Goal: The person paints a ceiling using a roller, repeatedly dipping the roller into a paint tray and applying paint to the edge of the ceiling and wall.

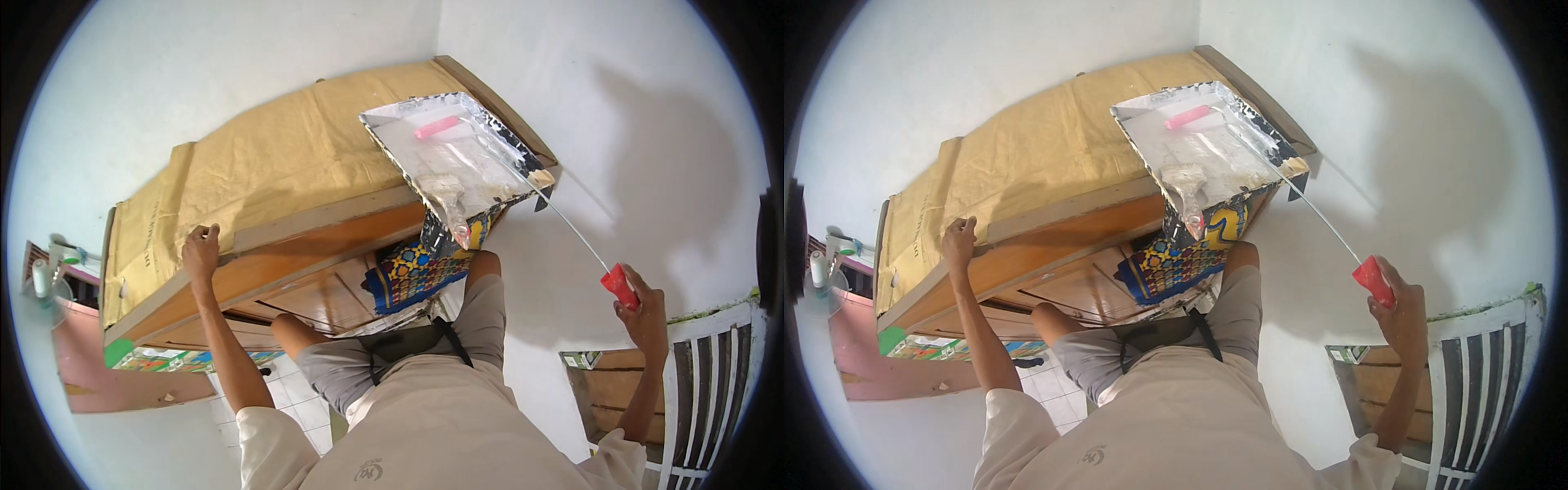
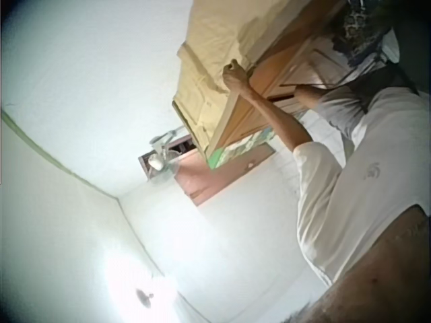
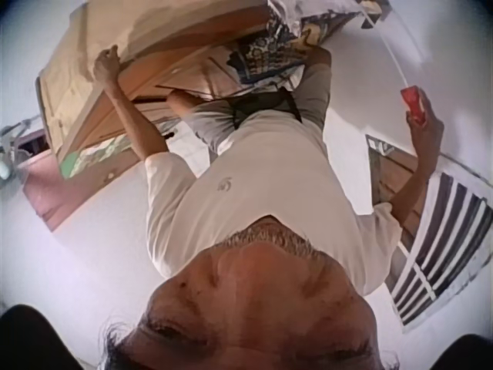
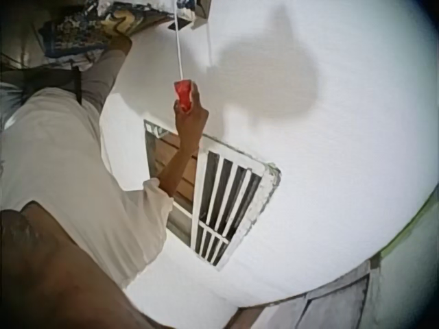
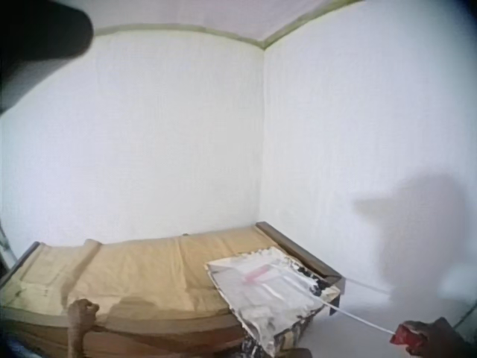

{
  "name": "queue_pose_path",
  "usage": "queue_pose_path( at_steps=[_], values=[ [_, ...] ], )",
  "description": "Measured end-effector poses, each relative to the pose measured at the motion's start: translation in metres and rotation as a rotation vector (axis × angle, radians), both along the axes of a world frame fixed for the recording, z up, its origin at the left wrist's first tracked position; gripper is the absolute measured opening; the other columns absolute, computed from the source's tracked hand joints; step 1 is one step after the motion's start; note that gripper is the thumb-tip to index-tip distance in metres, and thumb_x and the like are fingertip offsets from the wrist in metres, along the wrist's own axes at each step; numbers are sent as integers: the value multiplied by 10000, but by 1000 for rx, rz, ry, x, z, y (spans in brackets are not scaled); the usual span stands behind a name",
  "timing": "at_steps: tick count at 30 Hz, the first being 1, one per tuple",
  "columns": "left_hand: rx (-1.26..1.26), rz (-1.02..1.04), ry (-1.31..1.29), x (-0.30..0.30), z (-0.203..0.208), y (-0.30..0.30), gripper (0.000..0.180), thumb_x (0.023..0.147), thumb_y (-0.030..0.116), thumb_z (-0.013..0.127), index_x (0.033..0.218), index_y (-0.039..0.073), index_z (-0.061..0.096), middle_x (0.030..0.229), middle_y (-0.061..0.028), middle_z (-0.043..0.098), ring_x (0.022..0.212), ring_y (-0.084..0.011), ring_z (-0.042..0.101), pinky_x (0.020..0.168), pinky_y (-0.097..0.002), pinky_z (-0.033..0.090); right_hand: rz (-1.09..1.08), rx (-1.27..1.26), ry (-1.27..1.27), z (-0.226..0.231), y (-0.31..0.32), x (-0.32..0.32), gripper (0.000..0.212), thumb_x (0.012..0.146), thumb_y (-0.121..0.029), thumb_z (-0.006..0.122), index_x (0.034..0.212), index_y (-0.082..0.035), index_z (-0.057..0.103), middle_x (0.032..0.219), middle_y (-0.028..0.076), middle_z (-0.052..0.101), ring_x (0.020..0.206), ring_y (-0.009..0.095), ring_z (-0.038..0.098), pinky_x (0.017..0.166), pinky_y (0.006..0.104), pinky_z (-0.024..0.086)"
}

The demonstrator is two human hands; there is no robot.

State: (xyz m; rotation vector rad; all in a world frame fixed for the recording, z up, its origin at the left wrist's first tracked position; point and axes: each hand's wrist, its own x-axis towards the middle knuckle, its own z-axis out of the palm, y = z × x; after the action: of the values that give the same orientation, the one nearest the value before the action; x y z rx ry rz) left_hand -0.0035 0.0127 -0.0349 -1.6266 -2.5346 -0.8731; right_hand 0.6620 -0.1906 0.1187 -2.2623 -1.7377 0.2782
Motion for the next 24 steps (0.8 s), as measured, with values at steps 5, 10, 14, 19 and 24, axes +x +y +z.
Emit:
queue_pose_path(
  at_steps=[5,10,14,19,24],
  values=[
    [-52,22,-49,6,8,-3,384,834,393,583,853,28,699,914,-207,670,886,-411,610,802,-454,468,10,-13,-44,4,8,-4,614,725,66,660,1306,-76,521,900,236,652,704,345,630,697,357,495],
    [-17,29,-14,5,3,-2,382,832,394,582,871,33,702,910,-212,668,886,-413,612,797,-454,469,121,62,-17,6,8,-2,614,722,71,665,1301,-81,531,918,234,659,725,348,638,717,367,504],
    [-28,14,-21,0,-1,-1,384,836,396,578,883,38,706,915,-209,669,883,-411,615,792,-452,471,74,32,-145,32,-17,-3,638,701,79,673,1304,-76,534,977,225,665,752,346,649,731,355,514],
    [-47,23,-23,1,4,-2,388,836,397,577,891,35,705,886,-214,670,870,-412,618,785,-455,473,-65,-19,46,57,-63,7,656,666,128,649,1296,-16,537,1089,226,650,867,221,628,813,294,486],
    [-32,25,15,1,2,-1,394,837,401,578,892,32,703,850,-221,668,858,-411,622,776,-461,475,-100,-1,79,49,-58,1,637,676,126,644,1289,-2,533,1063,240,647,834,213,618,802,289,480]
  ],
)
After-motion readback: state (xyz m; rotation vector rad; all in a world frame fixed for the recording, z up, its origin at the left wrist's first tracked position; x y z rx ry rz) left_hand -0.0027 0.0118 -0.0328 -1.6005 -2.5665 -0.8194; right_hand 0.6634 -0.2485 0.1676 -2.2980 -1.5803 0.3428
